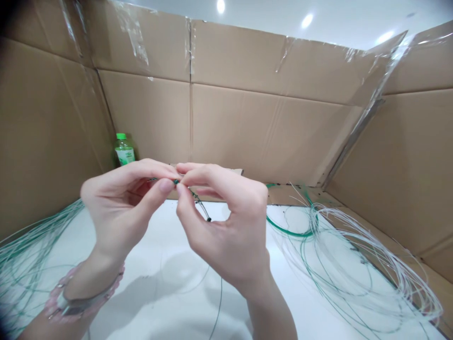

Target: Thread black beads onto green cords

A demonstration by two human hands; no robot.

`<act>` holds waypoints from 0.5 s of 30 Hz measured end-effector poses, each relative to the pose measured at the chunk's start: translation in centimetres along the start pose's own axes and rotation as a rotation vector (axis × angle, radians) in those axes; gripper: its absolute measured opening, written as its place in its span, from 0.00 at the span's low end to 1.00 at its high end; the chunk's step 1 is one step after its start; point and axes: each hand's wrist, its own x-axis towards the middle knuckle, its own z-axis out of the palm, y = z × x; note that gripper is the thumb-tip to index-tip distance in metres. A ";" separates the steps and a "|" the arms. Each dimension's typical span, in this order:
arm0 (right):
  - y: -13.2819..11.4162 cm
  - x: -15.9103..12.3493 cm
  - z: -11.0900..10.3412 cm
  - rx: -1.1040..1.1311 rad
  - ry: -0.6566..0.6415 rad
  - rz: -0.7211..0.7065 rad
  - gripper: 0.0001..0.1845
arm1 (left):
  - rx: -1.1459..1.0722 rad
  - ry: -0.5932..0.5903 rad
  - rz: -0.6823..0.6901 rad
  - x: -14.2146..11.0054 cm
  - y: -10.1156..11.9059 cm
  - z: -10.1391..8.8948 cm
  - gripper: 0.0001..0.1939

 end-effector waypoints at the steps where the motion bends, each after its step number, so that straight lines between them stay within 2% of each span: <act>1: 0.1 0.0 -0.1 -0.004 -0.007 -0.006 0.10 | 0.005 -0.012 0.024 0.0 -0.1 0.0 0.08; 6: 0.6 0.4 -0.5 0.039 -0.004 -0.055 0.11 | 0.045 -0.025 0.102 0.6 -0.6 -0.5 0.05; 12: 0.5 0.7 0.0 0.055 -0.040 0.032 0.07 | 0.096 -0.035 0.125 0.8 -0.9 -0.7 0.05; 15: 0.4 0.6 0.3 -0.010 -0.015 0.028 0.05 | 0.173 -0.006 0.233 0.8 -1.2 -0.5 0.07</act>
